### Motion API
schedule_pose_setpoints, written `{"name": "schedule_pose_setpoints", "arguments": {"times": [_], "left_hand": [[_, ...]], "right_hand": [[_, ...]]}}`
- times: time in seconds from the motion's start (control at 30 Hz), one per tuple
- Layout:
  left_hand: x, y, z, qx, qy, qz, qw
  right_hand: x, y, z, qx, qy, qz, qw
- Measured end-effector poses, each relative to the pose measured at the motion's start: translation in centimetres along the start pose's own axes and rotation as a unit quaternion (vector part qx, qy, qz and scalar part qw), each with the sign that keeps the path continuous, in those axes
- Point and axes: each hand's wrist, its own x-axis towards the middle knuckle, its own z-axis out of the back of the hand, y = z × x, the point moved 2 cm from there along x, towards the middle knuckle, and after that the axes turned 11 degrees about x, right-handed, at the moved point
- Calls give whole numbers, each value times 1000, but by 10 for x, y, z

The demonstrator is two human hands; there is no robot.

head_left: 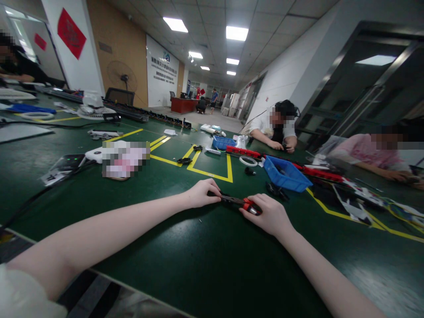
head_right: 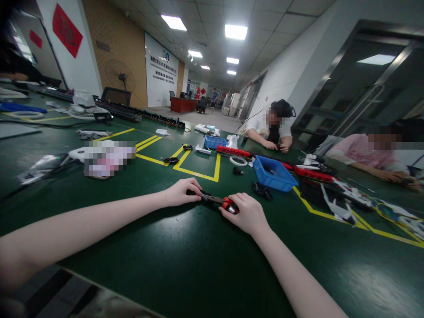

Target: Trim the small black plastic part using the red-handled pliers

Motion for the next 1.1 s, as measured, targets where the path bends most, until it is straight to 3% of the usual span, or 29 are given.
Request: {"name": "schedule_pose_setpoints", "arguments": {"times": [0.33, 1.1], "left_hand": [[1, -5, -1, -23, 28, 25, 999], [0, -5, 1, -41, 32, 8, 999]], "right_hand": [[1, 0, -1, 14, 17, -9, 1000], [1, -1, 0, 25, 39, -32, 998]]}}
